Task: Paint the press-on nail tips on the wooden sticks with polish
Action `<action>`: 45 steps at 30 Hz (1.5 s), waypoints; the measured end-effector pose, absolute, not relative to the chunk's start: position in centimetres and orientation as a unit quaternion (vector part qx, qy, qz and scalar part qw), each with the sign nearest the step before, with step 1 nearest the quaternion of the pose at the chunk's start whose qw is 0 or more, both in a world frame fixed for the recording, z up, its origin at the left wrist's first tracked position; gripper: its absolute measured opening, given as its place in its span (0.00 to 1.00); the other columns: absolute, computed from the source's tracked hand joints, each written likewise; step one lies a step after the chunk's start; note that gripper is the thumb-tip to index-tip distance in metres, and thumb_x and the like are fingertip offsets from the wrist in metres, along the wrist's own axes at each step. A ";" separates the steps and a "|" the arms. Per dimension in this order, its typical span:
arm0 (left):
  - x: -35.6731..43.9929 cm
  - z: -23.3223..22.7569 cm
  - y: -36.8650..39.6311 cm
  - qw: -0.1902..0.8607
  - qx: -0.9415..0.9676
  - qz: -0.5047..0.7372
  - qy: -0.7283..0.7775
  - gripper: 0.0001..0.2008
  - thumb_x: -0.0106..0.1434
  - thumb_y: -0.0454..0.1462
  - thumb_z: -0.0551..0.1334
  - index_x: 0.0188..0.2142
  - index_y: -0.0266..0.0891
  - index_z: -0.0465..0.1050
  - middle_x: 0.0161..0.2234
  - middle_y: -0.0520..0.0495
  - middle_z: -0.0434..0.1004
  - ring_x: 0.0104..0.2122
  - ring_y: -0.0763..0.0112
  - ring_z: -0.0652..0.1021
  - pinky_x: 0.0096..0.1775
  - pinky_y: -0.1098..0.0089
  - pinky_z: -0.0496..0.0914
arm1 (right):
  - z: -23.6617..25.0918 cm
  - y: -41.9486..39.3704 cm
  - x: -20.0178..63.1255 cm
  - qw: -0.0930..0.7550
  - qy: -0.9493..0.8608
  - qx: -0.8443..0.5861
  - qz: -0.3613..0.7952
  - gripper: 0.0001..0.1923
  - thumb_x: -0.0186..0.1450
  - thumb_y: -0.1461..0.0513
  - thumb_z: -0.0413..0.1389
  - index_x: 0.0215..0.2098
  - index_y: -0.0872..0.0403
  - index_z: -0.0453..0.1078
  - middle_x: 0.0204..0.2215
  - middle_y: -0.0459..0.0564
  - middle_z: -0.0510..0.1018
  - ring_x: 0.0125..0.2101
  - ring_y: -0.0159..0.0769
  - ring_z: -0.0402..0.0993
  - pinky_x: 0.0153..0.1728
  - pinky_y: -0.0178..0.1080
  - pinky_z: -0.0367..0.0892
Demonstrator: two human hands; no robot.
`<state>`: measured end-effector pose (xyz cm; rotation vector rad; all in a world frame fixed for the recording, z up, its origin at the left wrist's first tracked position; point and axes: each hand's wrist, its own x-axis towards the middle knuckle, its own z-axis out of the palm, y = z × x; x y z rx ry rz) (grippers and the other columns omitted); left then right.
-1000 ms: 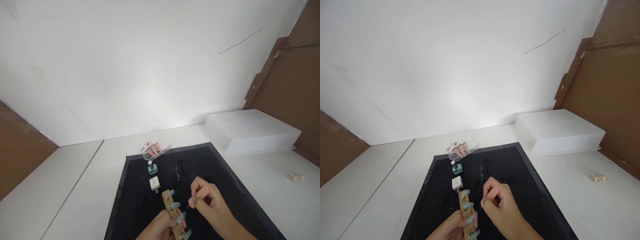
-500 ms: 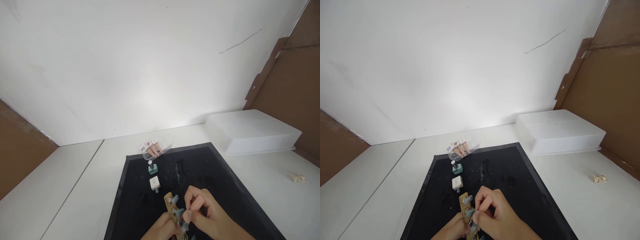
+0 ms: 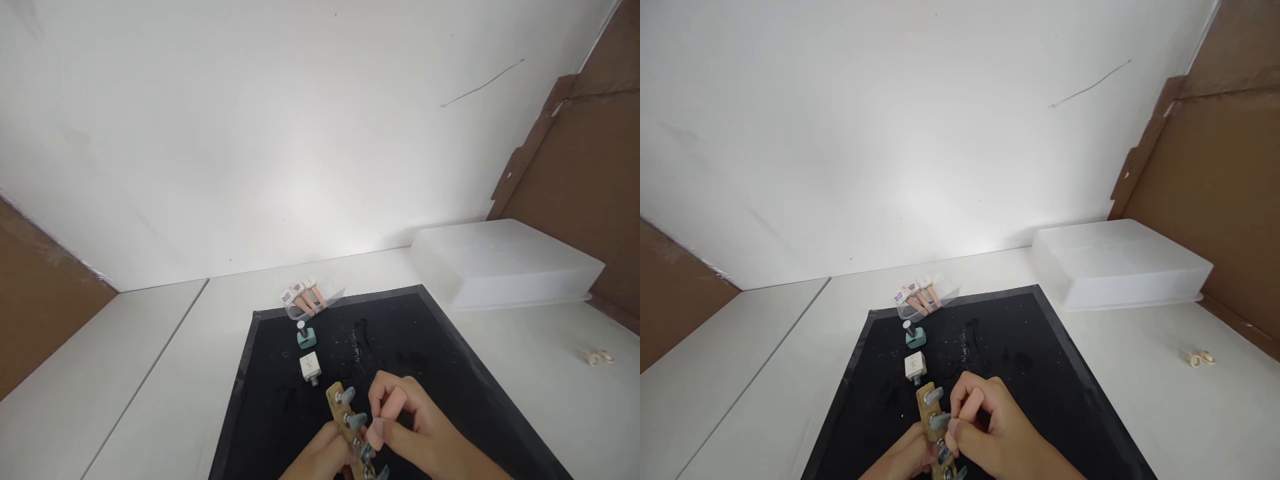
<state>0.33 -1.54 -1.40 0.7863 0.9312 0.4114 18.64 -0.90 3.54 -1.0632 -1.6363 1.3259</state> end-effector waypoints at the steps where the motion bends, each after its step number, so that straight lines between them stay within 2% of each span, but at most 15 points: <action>1: 0.3 -1.6 -1.6 0.793 0.369 0.198 0.442 0.07 0.56 0.37 0.60 0.34 0.37 0.71 0.27 0.54 0.67 0.29 0.72 0.70 0.39 0.69 0.64 | 3.6 -0.8 18.6 0.382 -0.639 -0.410 0.527 0.10 0.54 0.69 0.53 0.17 0.52 0.61 0.17 0.43 0.70 0.22 0.32 0.65 0.22 0.32 0.59; 4: 0.3 -2.5 -1.8 0.777 0.372 0.227 0.454 0.10 0.54 0.40 0.62 0.34 0.37 0.72 0.31 0.51 0.69 0.30 0.70 0.71 0.38 0.67 0.65 | 3.3 -0.6 18.4 0.405 -0.625 -0.407 0.529 0.10 0.53 0.69 0.52 0.16 0.52 0.60 0.16 0.42 0.68 0.19 0.30 0.64 0.19 0.31 0.58; 7: 0.2 -3.7 -1.8 0.792 0.355 0.240 0.435 0.14 0.51 0.41 0.64 0.37 0.37 0.71 0.33 0.50 0.71 0.30 0.68 0.72 0.37 0.66 0.64 | 2.5 -0.5 18.2 0.409 -0.617 -0.430 0.517 0.10 0.51 0.69 0.50 0.16 0.52 0.57 0.13 0.38 0.61 0.17 0.29 0.60 0.18 0.31 0.56; 11: 0.0 -4.8 -1.7 0.806 0.348 0.231 0.420 0.13 0.51 0.40 0.64 0.35 0.37 0.70 0.30 0.51 0.72 0.29 0.68 0.72 0.36 0.67 0.63 | 1.5 -0.4 18.1 0.395 -0.594 -0.461 0.528 0.08 0.51 0.70 0.48 0.20 0.52 0.56 0.13 0.36 0.55 0.15 0.27 0.53 0.18 0.31 0.50; 14: -0.1 -5.0 -1.7 0.801 0.353 0.228 0.426 0.14 0.50 0.41 0.64 0.35 0.37 0.70 0.28 0.52 0.72 0.29 0.69 0.72 0.36 0.67 0.63 | 1.5 -0.3 18.2 0.415 -0.579 -0.451 0.537 0.08 0.51 0.69 0.48 0.19 0.51 0.54 0.14 0.36 0.56 0.16 0.27 0.54 0.18 0.31 0.50; 19: 0.4 -3.4 -1.9 0.769 0.349 0.235 0.481 0.18 0.48 0.44 0.65 0.37 0.36 0.68 0.30 0.50 0.74 0.30 0.68 0.73 0.35 0.67 0.63 | 2.4 -0.3 18.4 0.446 -0.574 -0.390 0.565 0.10 0.53 0.68 0.51 0.17 0.52 0.56 0.16 0.41 0.67 0.18 0.29 0.62 0.21 0.32 0.58; 21: 0.6 -2.4 -1.9 0.758 0.348 0.215 0.509 0.17 0.47 0.43 0.67 0.33 0.35 0.68 0.26 0.51 0.72 0.27 0.70 0.72 0.34 0.68 0.63 | 2.8 -0.4 18.4 0.438 -0.579 -0.369 0.580 0.10 0.55 0.67 0.51 0.18 0.52 0.57 0.18 0.42 0.69 0.19 0.30 0.65 0.22 0.32 0.60; 24: 0.6 -1.6 -2.0 0.761 0.366 0.217 0.491 0.15 0.50 0.42 0.65 0.35 0.34 0.70 0.27 0.52 0.72 0.29 0.70 0.72 0.36 0.68 0.63 | 3.1 -0.5 18.3 0.414 -0.586 -0.392 0.576 0.10 0.54 0.68 0.51 0.18 0.52 0.59 0.18 0.42 0.71 0.19 0.30 0.65 0.21 0.32 0.60; 31: 0.0 -3.2 -2.2 0.779 0.361 0.231 0.458 0.18 0.50 0.42 0.66 0.39 0.36 0.69 0.33 0.50 0.74 0.31 0.68 0.73 0.37 0.68 0.64 | 2.2 -0.3 18.1 0.393 -0.592 -0.452 0.540 0.08 0.51 0.69 0.48 0.18 0.52 0.55 0.13 0.39 0.64 0.17 0.29 0.58 0.20 0.32 0.55; 35: 0.0 -3.5 -2.1 0.777 0.375 0.231 0.449 0.13 0.52 0.41 0.64 0.36 0.37 0.70 0.32 0.52 0.73 0.30 0.70 0.73 0.36 0.69 0.65 | 1.5 -0.1 18.2 0.385 -0.584 -0.463 0.544 0.07 0.52 0.69 0.46 0.21 0.52 0.55 0.13 0.38 0.62 0.16 0.27 0.54 0.19 0.32 0.52; 39: 0.0 -3.7 -2.0 0.794 0.355 0.232 0.436 0.13 0.52 0.39 0.64 0.37 0.37 0.69 0.32 0.52 0.74 0.29 0.71 0.73 0.35 0.70 0.64 | 0.9 0.0 18.3 0.397 -0.579 -0.465 0.539 0.07 0.52 0.70 0.45 0.22 0.51 0.55 0.14 0.37 0.59 0.16 0.27 0.52 0.19 0.32 0.50; 45: -0.1 -4.1 -1.9 0.801 0.358 0.230 0.421 0.13 0.52 0.42 0.65 0.35 0.37 0.70 0.32 0.53 0.73 0.29 0.73 0.72 0.36 0.70 0.64 | 1.3 -0.1 18.4 0.414 -0.560 -0.472 0.541 0.07 0.51 0.69 0.46 0.21 0.52 0.54 0.14 0.36 0.58 0.17 0.28 0.54 0.19 0.32 0.48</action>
